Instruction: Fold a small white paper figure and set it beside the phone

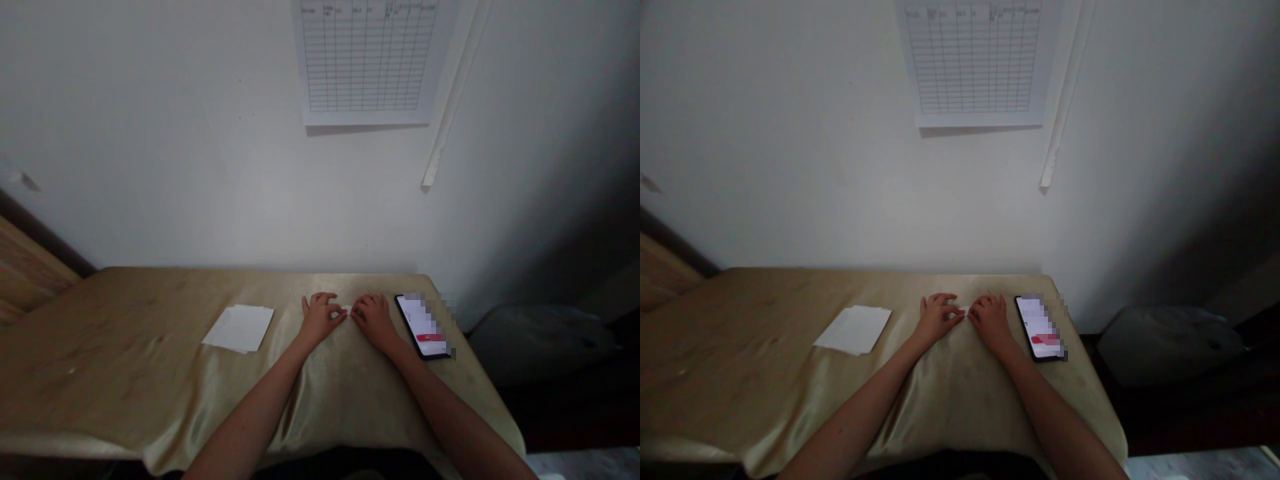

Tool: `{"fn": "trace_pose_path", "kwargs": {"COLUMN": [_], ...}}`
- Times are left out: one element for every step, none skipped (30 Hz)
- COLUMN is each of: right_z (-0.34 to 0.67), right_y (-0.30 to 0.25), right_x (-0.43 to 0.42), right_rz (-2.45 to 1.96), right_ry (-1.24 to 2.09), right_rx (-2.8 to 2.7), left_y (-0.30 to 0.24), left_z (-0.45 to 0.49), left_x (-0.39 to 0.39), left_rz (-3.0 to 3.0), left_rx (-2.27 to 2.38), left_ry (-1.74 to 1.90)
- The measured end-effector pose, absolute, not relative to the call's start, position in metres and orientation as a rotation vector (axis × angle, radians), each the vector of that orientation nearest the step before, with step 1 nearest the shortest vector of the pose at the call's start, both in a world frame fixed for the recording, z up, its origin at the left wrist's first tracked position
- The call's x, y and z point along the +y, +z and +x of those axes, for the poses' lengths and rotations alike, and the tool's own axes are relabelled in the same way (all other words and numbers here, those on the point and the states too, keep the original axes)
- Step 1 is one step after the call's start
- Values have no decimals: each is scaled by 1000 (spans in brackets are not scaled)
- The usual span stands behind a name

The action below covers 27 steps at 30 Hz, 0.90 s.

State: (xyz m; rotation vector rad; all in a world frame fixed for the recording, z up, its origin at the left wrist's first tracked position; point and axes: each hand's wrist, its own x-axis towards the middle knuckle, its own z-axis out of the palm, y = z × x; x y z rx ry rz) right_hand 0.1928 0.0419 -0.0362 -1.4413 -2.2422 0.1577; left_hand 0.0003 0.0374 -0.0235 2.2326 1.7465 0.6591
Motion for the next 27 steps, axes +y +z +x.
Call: {"fn": "trace_pose_path", "kwargs": {"right_z": [192, 190, 189, 187, 186, 184, 183, 182, 182, 182, 182, 183, 185, 186, 188, 189, 190, 191, 191, 191, 191, 190, 189, 189, 188, 187, 187], "right_y": [-37, -37, -38, -38, -38, -38, -38, -38, -37, -37, -36, -36, -36, -35, -35, -35, -36, -36, -36, -37, -37, -37, -38, -38, -37, -37, -37], "right_x": [42, 42, 42, 42, 41, 41, 41, 41, 40, 40, 40, 40, 40, 40, 40, 40, 40, 40, 41, 41, 41, 41, 41, 41, 41, 41, 41], "right_rz": [-1471, -1500, -1528, -1551, -1568, -1580, -1590, -1597, -1601, -1603, -1604, -1600, -1592, -1584, -1573, -1569, -1566, -1567, -1572, -1576, -1579, -1580, -1579, -1578, -1578, -1581, -1584], "right_ry": [148, 135, 123, 116, 115, 118, 123, 128, 134, 142, 152, 166, 183, 200, 214, 217, 218, 216, 211, 207, 200, 190, 177, 164, 153, 143, 137], "right_rx": [-2238, -2232, -2225, -2215, -2205, -2194, -2181, -2170, -2162, -2154, -2147, -2142, -2138, -2134, -2135, -2133, -2132, -2129, -2124, -2121, -2117, -2115, -2117, -2121, -2127, -2133, -2140], "left_y": [-23, -22, -21, -21, -20, -20, -19, -19, -19, -19, -19, -19, -19, -18, -18, -18, -18, -18, -18, -18, -19, -19, -20, -21, -21, -22, -22], "left_z": [1, 1, 2, 2, 3, 3, 4, 4, 5, 5, 5, 5, 6, 6, 6, 7, 7, 7, 7, 7, 7, 7, 7, 7, 7, 7, 7], "left_x": [37, 37, 37, 37, 38, 38, 38, 39, 39, 39, 39, 39, 39, 38, 38, 37, 37, 36, 36, 36, 36, 36, 36, 36, 36, 36, 36], "left_rz": [2228, 2220, 2210, 2198, 2185, 2171, 2157, 2146, 2138, 2132, 2127, 2124, 2123, 2123, 2122, 2122, 2123, 2125, 2129, 2136, 2146, 2159, 2172, 2184, 2196, 2205, 2210], "left_rx": [1750, 1755, 1762, 1770, 1778, 1787, 1797, 1806, 1813, 1819, 1825, 1829, 1831, 1831, 1832, 1833, 1834, 1836, 1838, 1838, 1837, 1835, 1833, 1831, 1828, 1827, 1826], "left_ry": [660, 661, 659, 656, 652, 649, 648, 651, 658, 666, 673, 680, 685, 689, 693, 698, 704, 710, 716, 721, 725, 729, 732, 735, 737, 739, 742]}}
